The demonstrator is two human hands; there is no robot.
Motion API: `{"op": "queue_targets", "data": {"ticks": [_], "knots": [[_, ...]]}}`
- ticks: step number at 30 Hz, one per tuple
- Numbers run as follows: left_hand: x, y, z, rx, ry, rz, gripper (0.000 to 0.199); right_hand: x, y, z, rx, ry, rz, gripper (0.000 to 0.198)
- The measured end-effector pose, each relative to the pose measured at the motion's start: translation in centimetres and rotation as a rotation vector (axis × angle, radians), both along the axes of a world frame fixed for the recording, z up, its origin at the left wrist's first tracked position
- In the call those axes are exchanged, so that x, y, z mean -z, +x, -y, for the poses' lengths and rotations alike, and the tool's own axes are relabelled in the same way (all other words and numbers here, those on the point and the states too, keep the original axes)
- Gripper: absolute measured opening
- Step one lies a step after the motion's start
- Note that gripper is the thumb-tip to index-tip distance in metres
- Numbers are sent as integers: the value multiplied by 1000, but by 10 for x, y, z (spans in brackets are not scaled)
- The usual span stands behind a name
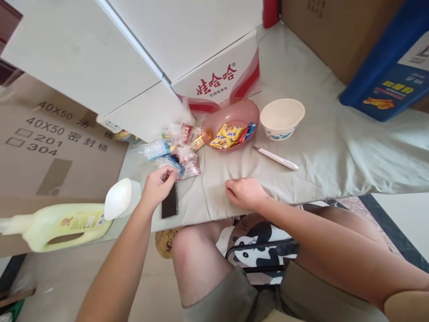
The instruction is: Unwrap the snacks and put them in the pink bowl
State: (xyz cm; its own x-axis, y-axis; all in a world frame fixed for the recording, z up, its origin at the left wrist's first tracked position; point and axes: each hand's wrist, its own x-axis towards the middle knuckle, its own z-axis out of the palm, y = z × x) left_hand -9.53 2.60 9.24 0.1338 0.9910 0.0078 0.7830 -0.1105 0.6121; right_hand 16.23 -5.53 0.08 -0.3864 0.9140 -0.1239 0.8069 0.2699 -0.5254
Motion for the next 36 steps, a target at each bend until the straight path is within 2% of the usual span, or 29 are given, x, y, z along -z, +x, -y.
{"op": "queue_targets", "data": {"ticks": [2, 5, 9, 11, 13, 17, 20, 22, 26, 30, 32, 34, 36], "knots": [[3, -9, -6, 12, 18, -23, 19, 0, -3, 1, 18, 3, 31, 27], [11, -5, -24, 58, 103, -103, 17, 1, -5, 2, 29, 27, 67, 26], [20, 20, -59, 56, 375, -249, 15, 4, -7, 3, 23, 24, 91, 27], [23, 32, -80, 58, 463, -320, 14, 5, -7, 2, 13, 10, 85, 28], [28, 41, -102, 58, 484, -364, 17, 6, -6, 1, 3, 2, 73, 28], [40, 50, -138, 44, 426, -448, 26, 7, -4, -2, -7, -2, 60, 28], [42, 53, -148, 22, 422, -492, 16, 5, -4, -4, -17, -19, 50, 27], [39, 53, -148, 0, 439, -499, 9, 4, -3, -5, -22, -31, 40, 27], [30, 48, -135, -50, 490, -439, 16, 3, -3, -5, -16, -21, 41, 26], [16, 39, -112, -137, 642, -295, 18, 3, -3, -2, -9, 10, 43, 26], [8, 39, -94, -210, 775, -142, 18, 2, -2, 0, -10, 27, 33, 25], [5, 47, -70, -325, 858, 99, 20, 1, 0, 1, -7, 33, 13, 24], [12, 60, -40, -434, 788, 391, 22, 1, 2, 2, 16, 12, -30, 23]]}}
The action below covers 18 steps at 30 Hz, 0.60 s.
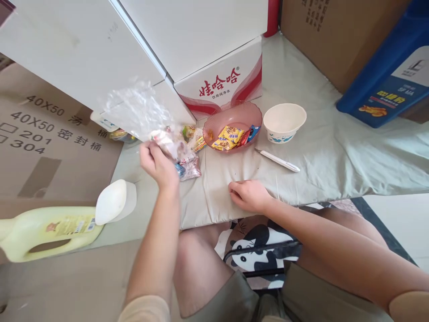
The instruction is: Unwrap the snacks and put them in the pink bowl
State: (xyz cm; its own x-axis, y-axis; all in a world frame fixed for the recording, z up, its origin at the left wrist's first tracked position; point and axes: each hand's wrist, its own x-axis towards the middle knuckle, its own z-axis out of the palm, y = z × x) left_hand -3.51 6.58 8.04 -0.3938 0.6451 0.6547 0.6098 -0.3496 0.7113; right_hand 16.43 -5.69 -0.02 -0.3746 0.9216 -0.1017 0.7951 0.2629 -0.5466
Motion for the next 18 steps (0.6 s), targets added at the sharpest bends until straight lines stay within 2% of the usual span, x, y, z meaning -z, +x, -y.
{"op": "queue_targets", "data": {"ticks": [1, 3, 5, 6, 8, 10, 15, 18], "knots": [[9, 8, 16, 87, -74, 144, 20, 0, 1, 0, 15, -17, -34, 24], [34, 25, 47, 300, -337, 341, 19, 2, 4, -1, 50, -43, -79, 29], [62, 40, 70, 489, -589, 438, 19, 5, 6, -1, 66, -55, -42, 31], [75, 46, 78, 556, -656, 473, 21, 7, 7, -1, 64, -55, -1, 30], [92, 54, 86, 629, -691, 539, 26, 10, 8, -1, 44, -52, 76, 30], [98, 55, 85, 647, -671, 551, 28, 12, 9, 0, 22, -46, 98, 32], [91, 48, 75, 632, -657, 465, 29, 8, 7, -1, -3, -49, 70, 29], [91, 49, 73, 651, -664, 514, 32, 3, 3, -3, 19, -37, 2, 36]]}}
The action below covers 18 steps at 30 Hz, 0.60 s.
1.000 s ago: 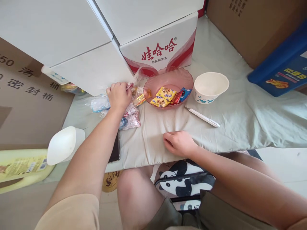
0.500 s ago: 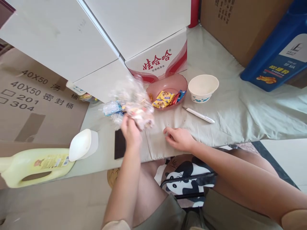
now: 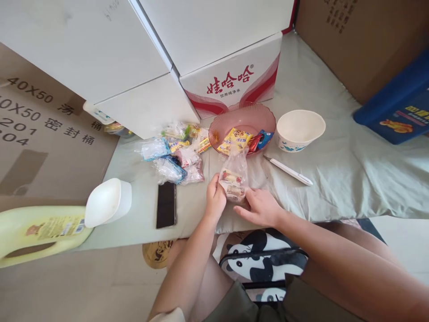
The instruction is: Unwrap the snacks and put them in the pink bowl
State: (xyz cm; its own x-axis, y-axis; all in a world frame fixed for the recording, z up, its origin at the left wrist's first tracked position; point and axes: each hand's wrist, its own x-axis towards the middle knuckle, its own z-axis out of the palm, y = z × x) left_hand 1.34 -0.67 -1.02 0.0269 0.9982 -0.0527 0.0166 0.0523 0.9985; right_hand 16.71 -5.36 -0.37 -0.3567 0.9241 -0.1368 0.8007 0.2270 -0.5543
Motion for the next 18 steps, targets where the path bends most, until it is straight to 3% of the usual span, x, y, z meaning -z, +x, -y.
{"op": "queue_targets", "data": {"ticks": [4, 9, 13, 16, 18], "knots": [[1, 1, -1, 28, -42, 60, 33, -4, -3, -2, 101, 49, -142, 30], [0, -4, 2, 29, 23, -90, 26, -3, -2, -4, 354, 131, -181, 24], [3, 0, 11, 164, -21, -21, 32, 4, -1, -4, 555, 201, -142, 30], [5, 5, 15, 276, -4, 100, 54, 8, -2, -3, 430, 273, -168, 39], [5, 9, 15, 273, -26, 92, 50, 8, -2, 0, 261, 302, -198, 42]]}}
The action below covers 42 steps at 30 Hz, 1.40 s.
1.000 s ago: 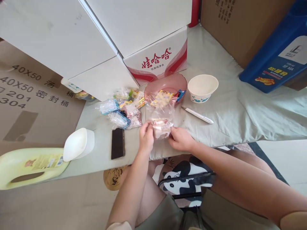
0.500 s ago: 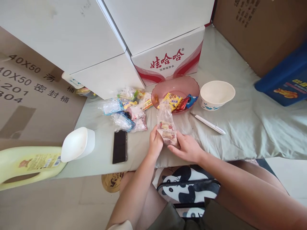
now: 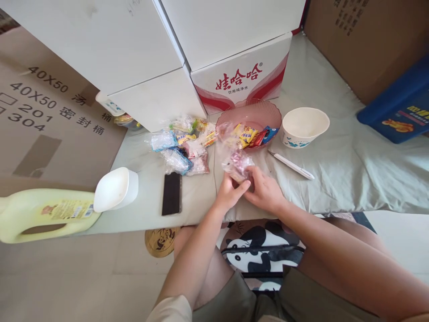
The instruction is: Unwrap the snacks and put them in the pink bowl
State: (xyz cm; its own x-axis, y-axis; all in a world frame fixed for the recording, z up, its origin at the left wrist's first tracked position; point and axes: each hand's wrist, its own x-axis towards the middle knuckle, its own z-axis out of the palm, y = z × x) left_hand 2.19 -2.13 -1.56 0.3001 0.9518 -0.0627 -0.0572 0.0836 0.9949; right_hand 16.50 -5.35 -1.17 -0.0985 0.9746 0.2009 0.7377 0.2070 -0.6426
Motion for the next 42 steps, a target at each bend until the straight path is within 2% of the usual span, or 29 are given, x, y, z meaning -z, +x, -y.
{"op": "queue_targets", "data": {"ticks": [2, 4, 6, 8, 11, 15, 18, 21, 25, 28, 32, 34, 37, 42], "knots": [[0, 1, -3, -38, -25, -56, 39, -3, 3, 4, -128, 14, -2, 40], [1, 1, -6, -56, -27, -97, 33, -9, 13, 9, -150, 13, 1, 33], [1, 0, -8, -60, -9, -113, 33, -13, 31, 14, -55, 34, 15, 26], [2, -1, -9, -64, -10, -117, 39, -15, 55, 18, 115, 69, 67, 23], [5, 0, -7, -74, -51, -101, 48, -10, 94, 23, 325, 79, 248, 26], [7, 4, -5, -100, -48, -42, 58, 0, 125, 27, 388, -14, 506, 39], [4, 8, -5, -170, -104, -28, 58, -2, 124, 27, 358, -92, 544, 34], [-1, 6, -5, -233, -103, -59, 48, -13, 113, 27, 338, -152, 489, 33], [-9, -11, -4, -274, 40, -117, 42, -23, 104, 34, 418, -219, 402, 31], [-12, -24, -5, -313, 16, -120, 48, -23, 101, 37, 417, -152, 258, 26], [-11, -32, -8, -352, -3, -120, 46, -25, 89, 33, 295, -73, -67, 27], [-10, -32, -11, -359, 14, -141, 47, -28, 81, 28, 283, -75, -105, 26], [-10, -34, -15, -391, 25, -102, 51, -30, 77, 20, 374, -91, -74, 24], [-18, -43, -23, -476, 16, 62, 39, -22, 91, 13, 562, -196, -188, 21]]}}
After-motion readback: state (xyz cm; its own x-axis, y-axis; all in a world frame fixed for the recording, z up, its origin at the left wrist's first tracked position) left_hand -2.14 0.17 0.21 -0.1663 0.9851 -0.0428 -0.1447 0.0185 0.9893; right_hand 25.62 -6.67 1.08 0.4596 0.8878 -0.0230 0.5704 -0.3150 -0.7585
